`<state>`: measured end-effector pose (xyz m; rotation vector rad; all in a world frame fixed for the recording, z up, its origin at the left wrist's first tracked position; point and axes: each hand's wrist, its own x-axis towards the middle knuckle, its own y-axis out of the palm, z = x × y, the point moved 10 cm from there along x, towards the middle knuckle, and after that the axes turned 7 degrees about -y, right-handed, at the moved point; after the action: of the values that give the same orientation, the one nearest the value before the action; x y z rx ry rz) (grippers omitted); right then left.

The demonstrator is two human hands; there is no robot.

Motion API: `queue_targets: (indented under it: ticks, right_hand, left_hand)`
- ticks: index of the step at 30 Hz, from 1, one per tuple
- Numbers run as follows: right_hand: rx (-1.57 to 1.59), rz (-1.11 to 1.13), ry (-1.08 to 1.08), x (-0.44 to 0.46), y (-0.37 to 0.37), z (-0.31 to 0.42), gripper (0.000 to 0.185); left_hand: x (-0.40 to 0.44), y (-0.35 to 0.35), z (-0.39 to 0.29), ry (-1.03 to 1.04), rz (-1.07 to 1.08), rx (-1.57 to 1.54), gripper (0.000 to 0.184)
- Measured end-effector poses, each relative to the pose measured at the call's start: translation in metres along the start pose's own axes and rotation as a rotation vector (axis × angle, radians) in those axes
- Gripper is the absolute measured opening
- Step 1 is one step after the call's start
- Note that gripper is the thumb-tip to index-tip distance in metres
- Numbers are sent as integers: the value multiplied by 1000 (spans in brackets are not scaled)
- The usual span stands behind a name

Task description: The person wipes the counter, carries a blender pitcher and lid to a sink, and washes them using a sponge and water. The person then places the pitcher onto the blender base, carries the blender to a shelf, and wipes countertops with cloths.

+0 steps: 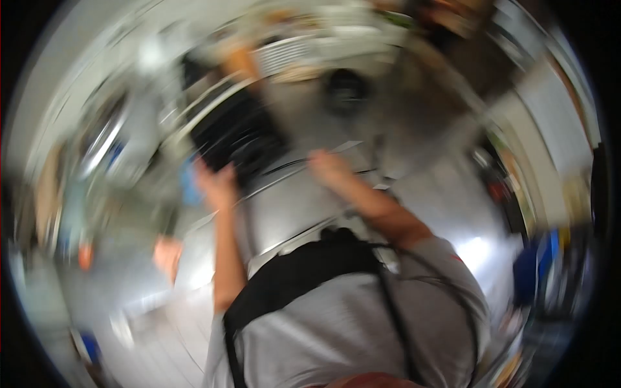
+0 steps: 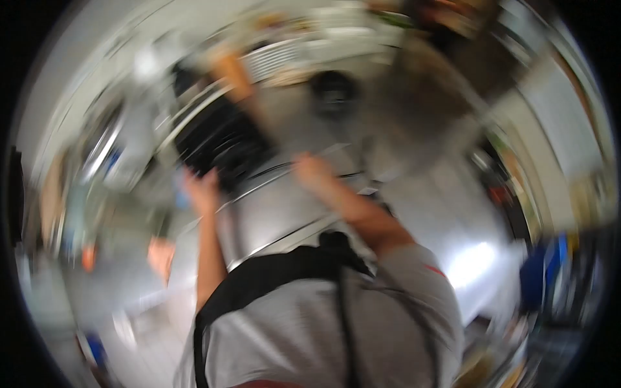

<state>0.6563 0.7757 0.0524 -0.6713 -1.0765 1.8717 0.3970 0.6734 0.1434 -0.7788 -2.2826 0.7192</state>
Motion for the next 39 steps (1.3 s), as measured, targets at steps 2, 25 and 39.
queue_targets:
  ticks: [2,25,39]
  right_hand:
    - [32,-40,-248,19,32,4,22]
    - [-342,-288,-569,47,-49,153,12]
    - [-142,-300,-191,56,-89,162,31]
  left_hand:
    - [1,11,14,110,-82,-3,65]
    - [3,13,19,57,-45,-364,71]
    - [3,3,5,45,-68,-348,72]
